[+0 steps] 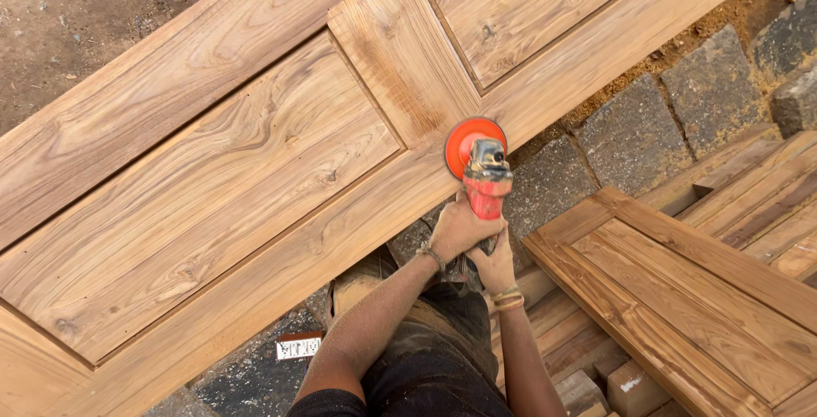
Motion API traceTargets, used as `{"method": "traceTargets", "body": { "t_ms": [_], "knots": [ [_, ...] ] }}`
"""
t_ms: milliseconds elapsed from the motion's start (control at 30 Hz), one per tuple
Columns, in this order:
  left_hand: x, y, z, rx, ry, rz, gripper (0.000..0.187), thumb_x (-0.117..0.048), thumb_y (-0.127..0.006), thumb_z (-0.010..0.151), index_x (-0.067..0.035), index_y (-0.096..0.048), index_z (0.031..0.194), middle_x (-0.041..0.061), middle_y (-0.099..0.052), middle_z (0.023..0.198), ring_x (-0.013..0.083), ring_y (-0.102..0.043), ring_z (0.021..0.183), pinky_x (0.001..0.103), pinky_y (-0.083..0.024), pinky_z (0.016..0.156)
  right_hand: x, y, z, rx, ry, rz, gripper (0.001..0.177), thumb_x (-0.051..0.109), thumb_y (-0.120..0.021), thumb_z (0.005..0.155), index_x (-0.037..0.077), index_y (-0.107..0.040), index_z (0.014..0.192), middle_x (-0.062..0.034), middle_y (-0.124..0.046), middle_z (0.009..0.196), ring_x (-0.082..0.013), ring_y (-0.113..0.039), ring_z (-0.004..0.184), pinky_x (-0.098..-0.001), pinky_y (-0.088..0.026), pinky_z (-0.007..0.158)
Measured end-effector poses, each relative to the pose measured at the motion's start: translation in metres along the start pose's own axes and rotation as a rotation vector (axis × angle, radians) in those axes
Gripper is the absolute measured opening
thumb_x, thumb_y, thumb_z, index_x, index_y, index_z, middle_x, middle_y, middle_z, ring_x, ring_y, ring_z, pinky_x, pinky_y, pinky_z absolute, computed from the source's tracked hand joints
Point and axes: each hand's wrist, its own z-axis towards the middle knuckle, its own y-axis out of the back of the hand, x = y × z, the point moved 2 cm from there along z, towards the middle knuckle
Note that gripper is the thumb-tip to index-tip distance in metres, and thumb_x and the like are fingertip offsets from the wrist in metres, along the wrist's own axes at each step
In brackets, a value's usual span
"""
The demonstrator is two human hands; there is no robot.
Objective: The person uses a red orbital sander to smooth the surface of a wooden cabinet door. They move the sander across the flat panels and along the raised frame edges, generating sawdust. The person repositions the door and continues sanding different sections.
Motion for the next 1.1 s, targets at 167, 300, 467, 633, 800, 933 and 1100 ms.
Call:
{"method": "traceTargets", "body": {
  "t_ms": [167,300,467,633,800,933,1100],
  "knots": [
    [0.007,0.020,0.010,0.012,0.001,-0.007,0.085,-0.056,-0.079,0.068,0.008,-0.057,0.119,0.029,-0.066,0.105,0.0419,-0.073,0.096,0.043,-0.059,0.086,-0.001,-0.025,0.006,-0.016,0.013,0.118,0.079,0.023,-0.082,0.073,0.005,-0.043,0.139,-0.0088,-0.058,0.129,-0.0189,-0.057,0.120,-0.0347,-0.048,0.102],
    [0.005,0.084,0.041,-0.106,-0.025,0.078,0.074,-0.058,-0.079,0.071,0.003,-0.064,0.112,0.027,-0.068,0.106,0.0395,-0.073,0.099,0.042,-0.058,0.088,0.051,-0.053,0.057,0.040,0.098,0.008,0.074,0.021,-0.081,0.077,0.003,-0.046,0.140,-0.0123,-0.062,0.127,-0.0194,-0.059,0.118,-0.0361,-0.050,0.102],
    [0.006,0.188,0.081,-0.239,0.022,-0.189,0.076,-0.053,-0.076,0.068,-0.001,-0.060,0.121,0.019,-0.074,0.105,0.0317,-0.075,0.097,0.039,-0.059,0.089,0.152,-0.113,0.123,0.169,-0.070,-0.006,0.083,0.021,-0.077,0.074,0.006,-0.038,0.146,-0.0171,-0.068,0.110,-0.0227,-0.073,0.083,-0.0369,-0.063,0.069],
    [0.014,0.242,0.099,-0.291,0.039,-0.187,0.082,-0.055,-0.080,0.068,0.004,-0.057,0.120,0.019,-0.074,0.107,0.0285,-0.076,0.100,0.036,-0.060,0.087,0.213,-0.146,0.147,0.229,-0.024,0.019,0.100,0.022,-0.074,0.070,0.015,-0.025,0.158,-0.0166,-0.069,0.112,-0.0241,-0.076,0.074,-0.0352,-0.066,0.062],
    [0.022,0.238,0.090,-0.325,0.042,-0.204,0.088,-0.056,-0.079,0.069,0.006,-0.051,0.125,0.020,-0.075,0.106,0.0288,-0.076,0.100,0.035,-0.060,0.086,0.203,-0.147,0.143,0.248,0.090,-0.034,0.099,0.025,-0.076,0.073,0.013,-0.028,0.159,-0.0171,-0.070,0.116,-0.0235,-0.077,0.087,-0.0349,-0.066,0.070],
    [0.021,0.223,0.082,-0.286,0.059,-0.201,0.087,-0.056,-0.078,0.069,0.006,-0.052,0.125,0.021,-0.074,0.107,0.0300,-0.076,0.100,0.036,-0.061,0.086,0.184,-0.135,0.137,0.250,0.054,-0.057,0.097,0.025,-0.075,0.072,0.011,-0.030,0.157,-0.0183,-0.067,0.119,-0.0251,-0.076,0.090,-0.0357,-0.066,0.071],
    [0.024,0.182,0.053,-0.244,0.096,-0.189,0.092,-0.054,-0.080,0.066,0.007,-0.050,0.129,0.023,-0.072,0.107,0.0352,-0.074,0.101,0.039,-0.060,0.087,0.145,-0.117,0.101,0.205,0.063,-0.100,0.101,0.029,-0.077,0.069,0.011,-0.032,0.157,-0.0201,-0.067,0.124,-0.0262,-0.072,0.099,-0.0363,-0.061,0.078]
  ]
}}
